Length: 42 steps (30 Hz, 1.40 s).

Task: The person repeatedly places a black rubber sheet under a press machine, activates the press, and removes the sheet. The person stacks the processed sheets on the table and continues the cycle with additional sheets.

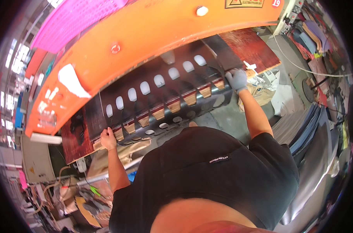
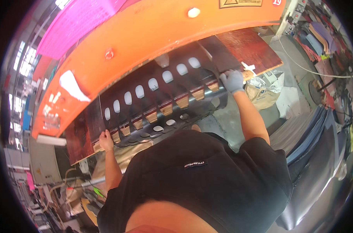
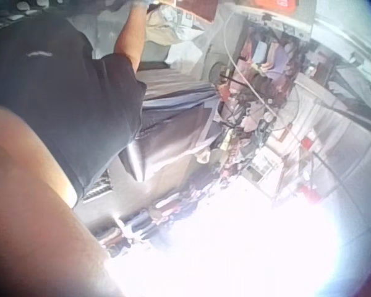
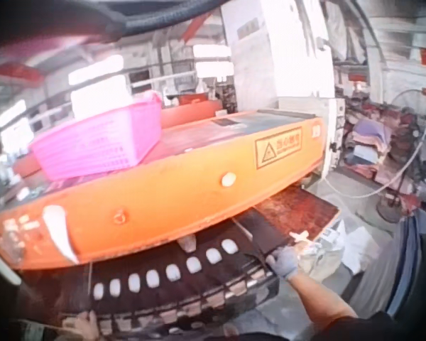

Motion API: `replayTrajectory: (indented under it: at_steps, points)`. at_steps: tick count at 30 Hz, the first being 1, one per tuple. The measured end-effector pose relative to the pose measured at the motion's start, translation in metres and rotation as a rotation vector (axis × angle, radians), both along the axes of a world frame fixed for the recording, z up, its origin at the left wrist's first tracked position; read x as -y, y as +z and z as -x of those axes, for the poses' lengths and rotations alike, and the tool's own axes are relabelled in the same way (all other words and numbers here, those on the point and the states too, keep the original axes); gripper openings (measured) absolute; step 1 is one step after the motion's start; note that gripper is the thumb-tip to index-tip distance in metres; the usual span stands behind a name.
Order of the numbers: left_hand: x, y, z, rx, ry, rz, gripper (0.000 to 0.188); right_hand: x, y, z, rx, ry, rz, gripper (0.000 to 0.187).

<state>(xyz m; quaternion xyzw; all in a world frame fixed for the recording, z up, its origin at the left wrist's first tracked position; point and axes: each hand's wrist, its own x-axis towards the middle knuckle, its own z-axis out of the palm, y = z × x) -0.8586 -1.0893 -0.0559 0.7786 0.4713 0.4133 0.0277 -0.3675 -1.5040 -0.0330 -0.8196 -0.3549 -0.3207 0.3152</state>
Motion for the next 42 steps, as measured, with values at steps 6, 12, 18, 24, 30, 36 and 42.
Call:
replayTrajectory:
  at_steps: [6,12,18,24,30,36,42]
  points:
    - [0.076,-0.022,0.056,0.040,-0.037,-0.045,0.036,0.064,-0.028,0.064,-0.119,-0.042,0.035,0.022]
    - [0.150,-0.045,0.106,0.030,-0.076,-0.035,0.033,0.077,-0.001,0.116,-0.131,0.077,-0.172,0.030]
    - [0.212,-0.059,0.144,0.025,-0.079,-0.065,0.030,-0.036,0.043,0.181,-0.176,0.430,0.052,0.079]
    - [0.249,-0.064,0.169,0.045,-0.105,-0.031,0.029,-0.038,0.046,0.198,-0.479,0.334,0.241,0.068]
    - [0.261,-0.066,0.178,0.023,-0.108,0.004,0.029,-0.002,0.054,0.153,-0.453,0.378,0.044,0.065]
    - [0.268,-0.058,0.177,0.034,-0.106,0.032,0.030,0.013,0.040,0.158,-0.347,0.227,0.250,0.067]
    - [0.270,-0.052,0.175,0.013,-0.089,0.026,0.030,0.010,0.039,0.161,-0.312,0.201,0.234,0.066]
